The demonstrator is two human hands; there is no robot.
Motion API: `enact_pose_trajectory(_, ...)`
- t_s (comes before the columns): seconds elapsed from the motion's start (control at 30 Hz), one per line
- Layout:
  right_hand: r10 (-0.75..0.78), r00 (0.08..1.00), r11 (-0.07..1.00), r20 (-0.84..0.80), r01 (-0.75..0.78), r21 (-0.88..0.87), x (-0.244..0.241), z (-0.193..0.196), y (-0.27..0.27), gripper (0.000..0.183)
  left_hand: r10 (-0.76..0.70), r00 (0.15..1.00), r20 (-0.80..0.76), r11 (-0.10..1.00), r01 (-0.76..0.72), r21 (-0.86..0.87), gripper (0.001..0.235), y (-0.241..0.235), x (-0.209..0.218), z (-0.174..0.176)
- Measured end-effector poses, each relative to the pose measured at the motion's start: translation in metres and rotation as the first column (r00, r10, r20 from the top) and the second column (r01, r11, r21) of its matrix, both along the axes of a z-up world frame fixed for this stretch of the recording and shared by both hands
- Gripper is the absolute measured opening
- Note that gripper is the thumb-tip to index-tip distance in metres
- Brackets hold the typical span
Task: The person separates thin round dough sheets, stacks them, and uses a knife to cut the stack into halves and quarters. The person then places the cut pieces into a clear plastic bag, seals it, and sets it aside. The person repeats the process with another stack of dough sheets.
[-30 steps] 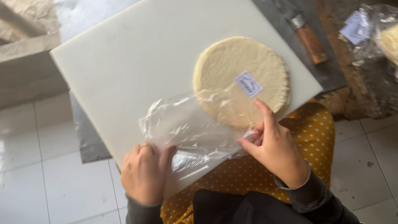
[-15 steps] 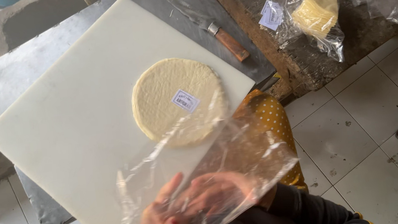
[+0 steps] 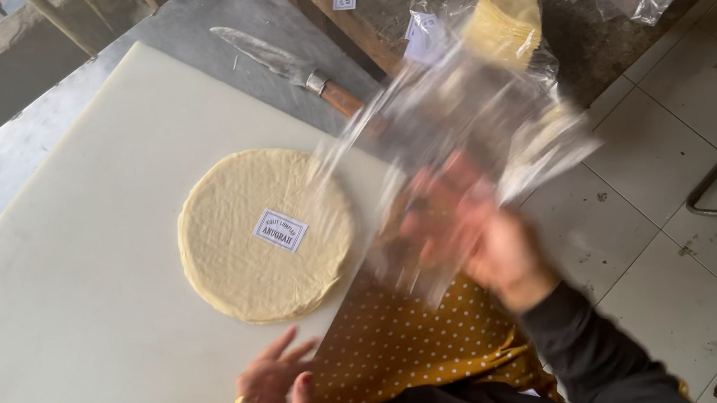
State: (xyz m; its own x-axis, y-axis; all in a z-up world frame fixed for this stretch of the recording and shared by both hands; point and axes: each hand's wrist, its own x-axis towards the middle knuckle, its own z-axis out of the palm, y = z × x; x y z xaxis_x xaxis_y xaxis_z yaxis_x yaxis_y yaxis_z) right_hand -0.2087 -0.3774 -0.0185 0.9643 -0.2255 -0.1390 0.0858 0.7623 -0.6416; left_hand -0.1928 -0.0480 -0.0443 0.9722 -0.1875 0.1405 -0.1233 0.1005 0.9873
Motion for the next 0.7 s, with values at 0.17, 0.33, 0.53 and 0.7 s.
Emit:
enact_pose_trajectory(0.17,-0.585,0.807,0.807,0.081,0.569,0.158,0.074,0.019,-0.19,0.052,-0.033,0.893,0.448,0.336,-0.413,0.847,0.057,0.032,0.025,-0.008)
enact_pose_trajectory(0.33,-0.643,0.746,0.745,0.171,0.559,0.363,0.151,0.005,-0.366,0.043,0.087,0.899,0.429,0.053,-0.435,0.899,0.087,0.041,0.029,-0.045)
enact_pose_trajectory(0.53,-0.591,0.753,0.801,-0.29,0.59,-0.101,0.185,-0.044,-0.444,0.05,0.075,0.936,0.344,-0.044,-0.341,0.939,0.089,0.043,0.034,-0.055)
enact_pose_trajectory(0.7,-0.435,0.839,0.727,-0.327,0.113,-0.677,0.21,-0.017,-0.391,0.054,0.037,0.95,0.309,0.091,-0.312,0.946,0.09,0.043,0.04,-0.039)
